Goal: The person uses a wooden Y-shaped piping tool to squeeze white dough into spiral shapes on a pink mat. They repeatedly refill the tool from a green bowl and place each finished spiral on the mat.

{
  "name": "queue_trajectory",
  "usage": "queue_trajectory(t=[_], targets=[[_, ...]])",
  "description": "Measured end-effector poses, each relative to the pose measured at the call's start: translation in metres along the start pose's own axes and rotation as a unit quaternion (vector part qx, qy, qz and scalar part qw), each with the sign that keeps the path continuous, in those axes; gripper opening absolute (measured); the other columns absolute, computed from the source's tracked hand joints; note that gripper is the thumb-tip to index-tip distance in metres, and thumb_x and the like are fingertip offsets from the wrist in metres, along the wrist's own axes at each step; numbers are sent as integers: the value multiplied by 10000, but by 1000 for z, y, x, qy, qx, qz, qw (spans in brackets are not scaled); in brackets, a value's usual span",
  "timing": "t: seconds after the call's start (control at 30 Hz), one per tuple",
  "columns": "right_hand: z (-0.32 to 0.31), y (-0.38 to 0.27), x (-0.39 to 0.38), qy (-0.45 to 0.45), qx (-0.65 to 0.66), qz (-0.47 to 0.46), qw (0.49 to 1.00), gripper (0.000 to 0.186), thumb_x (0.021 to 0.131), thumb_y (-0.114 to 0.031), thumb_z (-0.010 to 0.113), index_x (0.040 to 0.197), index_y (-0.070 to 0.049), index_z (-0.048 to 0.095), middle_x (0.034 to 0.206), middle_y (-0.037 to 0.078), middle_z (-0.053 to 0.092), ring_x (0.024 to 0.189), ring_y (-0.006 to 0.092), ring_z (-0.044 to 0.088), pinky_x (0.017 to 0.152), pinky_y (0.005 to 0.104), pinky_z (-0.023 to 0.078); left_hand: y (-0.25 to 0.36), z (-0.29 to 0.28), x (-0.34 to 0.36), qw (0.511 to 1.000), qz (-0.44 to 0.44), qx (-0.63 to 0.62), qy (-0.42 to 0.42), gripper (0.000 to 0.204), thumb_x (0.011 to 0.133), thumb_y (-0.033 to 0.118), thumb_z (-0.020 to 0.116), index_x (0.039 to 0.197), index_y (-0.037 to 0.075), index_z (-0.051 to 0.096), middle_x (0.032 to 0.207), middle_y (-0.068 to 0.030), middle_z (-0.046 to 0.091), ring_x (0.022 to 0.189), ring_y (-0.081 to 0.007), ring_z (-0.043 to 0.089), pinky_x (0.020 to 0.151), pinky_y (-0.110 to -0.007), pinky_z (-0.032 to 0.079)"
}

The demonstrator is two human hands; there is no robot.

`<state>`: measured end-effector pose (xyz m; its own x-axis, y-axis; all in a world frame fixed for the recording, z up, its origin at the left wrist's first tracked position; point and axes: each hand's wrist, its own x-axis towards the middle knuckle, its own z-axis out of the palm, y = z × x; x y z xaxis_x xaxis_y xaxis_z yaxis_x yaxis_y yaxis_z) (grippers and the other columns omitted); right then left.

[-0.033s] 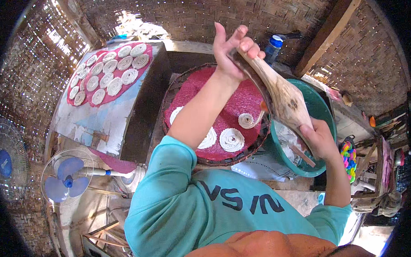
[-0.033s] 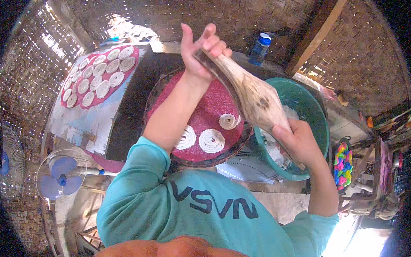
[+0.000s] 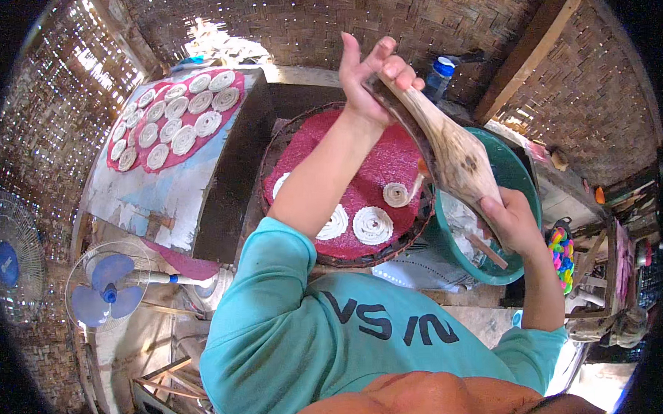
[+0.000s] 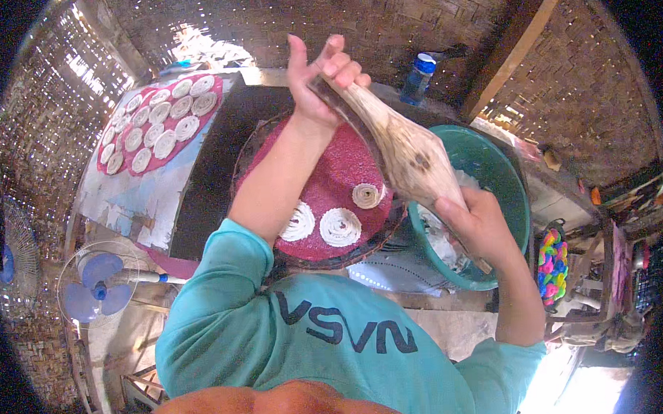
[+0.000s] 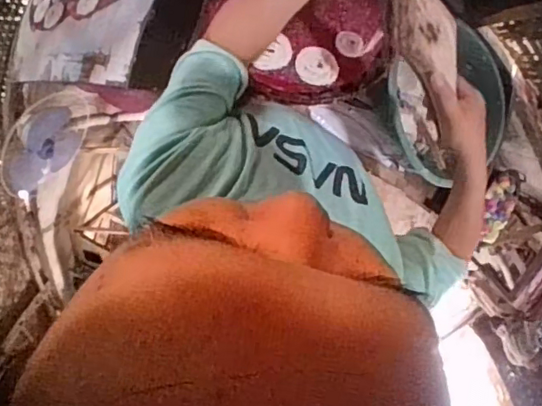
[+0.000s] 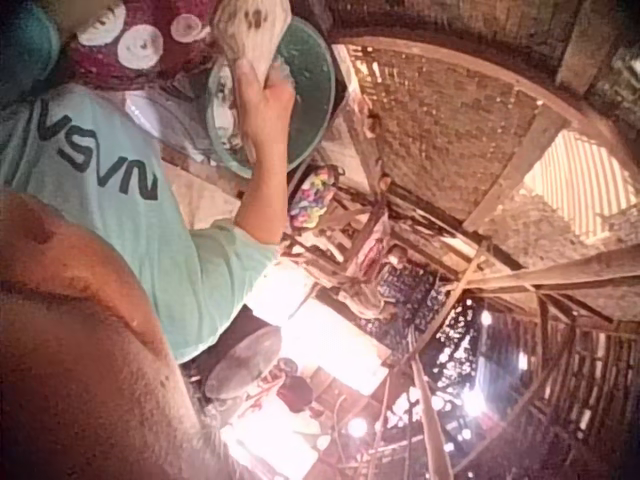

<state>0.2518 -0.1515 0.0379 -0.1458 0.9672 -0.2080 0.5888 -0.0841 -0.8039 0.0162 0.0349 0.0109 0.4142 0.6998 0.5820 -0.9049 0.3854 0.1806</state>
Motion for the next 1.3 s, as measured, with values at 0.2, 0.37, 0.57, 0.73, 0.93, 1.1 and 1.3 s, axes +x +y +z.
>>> queue_trajectory(t=[0.2,0.37,0.57,0.73,0.93,1.1,1.3], targets=[[17,-13,12,-14,62,-10,998,473,843,-460,564,819,12,598,622,28,548,509,106,530,453,260,418,24,11,-1,998,-5,45,-35,558,852,645,424,935,108,551,574,27,530,588,-154,542,720,-351,429],[21,-1,14,-32,71,4,997,500,836,-477,562,838,22,595,614,46,561,498,121,542,466,271,441,22,-3,-6,996,-28,27,-79,556,873,625,401,964,98,552,590,9,542,610,-165,551,736,-355,426],[-5,-12,-4,59,16,-71,996,607,808,-520,572,1002,56,587,654,50,586,542,116,561,505,267,463,11,37,33,979,-53,23,-197,572,882,630,360,1007,107,554,600,17,514,621,-158,519,741,-347,419],[-9,-11,6,64,16,-99,993,608,811,-518,565,1022,52,581,661,41,582,561,108,557,518,265,462,15,53,45,985,-41,8,-168,572,908,625,256,986,133,538,582,-29,527,575,-217,530,698,-373,419],[20,-9,27,38,71,-71,994,536,813,-491,588,978,19,589,656,34,554,537,105,531,492,256,445,34,23,27,986,-38,65,-146,579,880,635,356,995,110,570,576,19,506,596,-158,518,721,-342,416],[39,4,33,-21,128,-53,990,520,827,-488,581,934,21,583,654,38,553,510,108,531,456,258,427,43,13,6,996,-33,73,-36,558,852,673,369,872,164,596,531,-2,521,525,-191,527,652,-378,421],[41,2,21,-56,122,-42,990,553,847,-506,532,938,40,544,642,62,557,502,127,535,454,262,423,38,21,-4,995,-38,73,-48,544,893,624,330,881,129,556,545,9,518,550,-181,533,700,-375,427]])
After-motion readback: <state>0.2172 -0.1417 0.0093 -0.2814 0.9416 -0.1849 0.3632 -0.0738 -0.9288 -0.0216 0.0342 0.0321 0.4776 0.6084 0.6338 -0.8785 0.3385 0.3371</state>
